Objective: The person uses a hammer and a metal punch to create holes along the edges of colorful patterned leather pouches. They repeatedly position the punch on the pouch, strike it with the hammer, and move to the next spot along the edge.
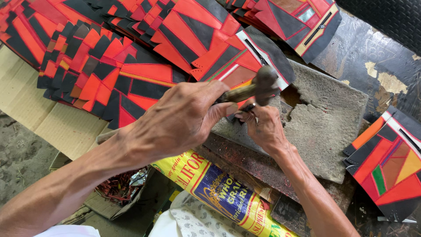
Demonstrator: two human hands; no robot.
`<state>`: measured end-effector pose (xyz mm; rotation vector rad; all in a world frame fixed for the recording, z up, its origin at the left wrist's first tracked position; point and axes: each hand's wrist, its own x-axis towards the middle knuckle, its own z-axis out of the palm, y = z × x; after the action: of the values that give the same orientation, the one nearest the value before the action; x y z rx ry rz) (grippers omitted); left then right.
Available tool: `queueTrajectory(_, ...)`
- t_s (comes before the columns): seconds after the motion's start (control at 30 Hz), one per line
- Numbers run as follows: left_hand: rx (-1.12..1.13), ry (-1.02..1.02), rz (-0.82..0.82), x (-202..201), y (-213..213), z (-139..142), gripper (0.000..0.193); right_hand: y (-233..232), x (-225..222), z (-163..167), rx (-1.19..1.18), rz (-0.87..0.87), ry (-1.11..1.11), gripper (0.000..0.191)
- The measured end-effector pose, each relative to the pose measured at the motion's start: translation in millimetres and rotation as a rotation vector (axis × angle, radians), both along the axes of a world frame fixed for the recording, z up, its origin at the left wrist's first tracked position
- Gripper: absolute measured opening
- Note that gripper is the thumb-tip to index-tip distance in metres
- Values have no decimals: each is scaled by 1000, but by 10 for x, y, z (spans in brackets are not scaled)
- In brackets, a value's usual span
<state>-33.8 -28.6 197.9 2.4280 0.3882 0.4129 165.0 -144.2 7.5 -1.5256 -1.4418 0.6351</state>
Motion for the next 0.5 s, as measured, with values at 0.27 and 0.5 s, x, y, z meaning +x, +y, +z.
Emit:
queueTrajectory(0.27,-37,23,9,140,-96,-49,25,43,-6,-6,200,50,-242,14)
queueTrajectory(0.5,-67,168,61,-71,43,-284,26,13,-23,65,-51,-117,1,19)
